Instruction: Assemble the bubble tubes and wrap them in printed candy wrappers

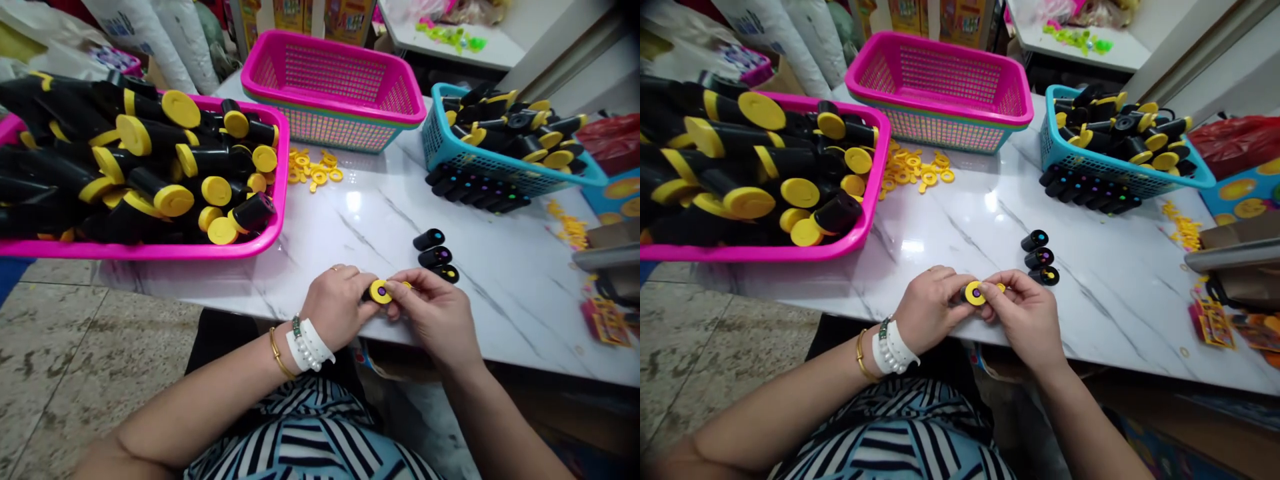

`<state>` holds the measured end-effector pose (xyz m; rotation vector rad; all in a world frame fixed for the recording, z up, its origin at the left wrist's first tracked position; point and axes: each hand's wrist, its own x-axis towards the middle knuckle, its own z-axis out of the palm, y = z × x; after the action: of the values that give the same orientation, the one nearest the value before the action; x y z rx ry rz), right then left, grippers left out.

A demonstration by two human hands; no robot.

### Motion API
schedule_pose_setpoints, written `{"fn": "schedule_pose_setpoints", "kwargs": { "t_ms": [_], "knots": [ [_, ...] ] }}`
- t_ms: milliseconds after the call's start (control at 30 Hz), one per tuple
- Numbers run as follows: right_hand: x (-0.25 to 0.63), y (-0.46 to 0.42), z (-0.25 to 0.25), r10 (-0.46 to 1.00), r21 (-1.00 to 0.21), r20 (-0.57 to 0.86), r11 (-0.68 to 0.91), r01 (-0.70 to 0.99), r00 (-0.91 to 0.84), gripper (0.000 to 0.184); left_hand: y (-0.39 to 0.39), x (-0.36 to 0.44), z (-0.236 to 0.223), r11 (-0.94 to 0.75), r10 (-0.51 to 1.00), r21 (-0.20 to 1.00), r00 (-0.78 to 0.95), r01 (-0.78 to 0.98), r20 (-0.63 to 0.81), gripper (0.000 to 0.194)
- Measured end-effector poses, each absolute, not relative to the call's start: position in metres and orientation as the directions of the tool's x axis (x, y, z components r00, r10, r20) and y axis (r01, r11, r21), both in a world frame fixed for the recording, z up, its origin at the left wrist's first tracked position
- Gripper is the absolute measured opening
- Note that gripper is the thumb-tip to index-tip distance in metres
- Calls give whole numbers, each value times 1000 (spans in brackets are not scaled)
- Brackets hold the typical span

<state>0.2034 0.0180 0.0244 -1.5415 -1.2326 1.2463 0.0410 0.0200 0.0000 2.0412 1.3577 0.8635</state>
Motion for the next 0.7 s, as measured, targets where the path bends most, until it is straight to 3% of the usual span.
{"fn": "schedule_pose_setpoints", "kwargs": {
  "t_ms": [167,267,433,533,700],
  "knots": [
    [208,21,24,950,-942,-307,-294,164,-57,31,19,36,13,-215,934,813,356,541,10,8],
    [211,24,24,905,-914,-394,-367,173,-160,33,22,35,21,-58,920,903,374,427,-118,19],
    [211,24,21,917,-930,-351,-319,183,-189,27,32,38,21,138,912,928,322,345,-255,24],
    [209,21,19,924,-936,-332,-299,184,-188,26,28,39,18,113,917,939,330,325,-225,24],
    [211,11,11,972,-973,-220,-214,86,-77,23,13,38,10,-123,954,917,299,379,5,29]
  ]
}}
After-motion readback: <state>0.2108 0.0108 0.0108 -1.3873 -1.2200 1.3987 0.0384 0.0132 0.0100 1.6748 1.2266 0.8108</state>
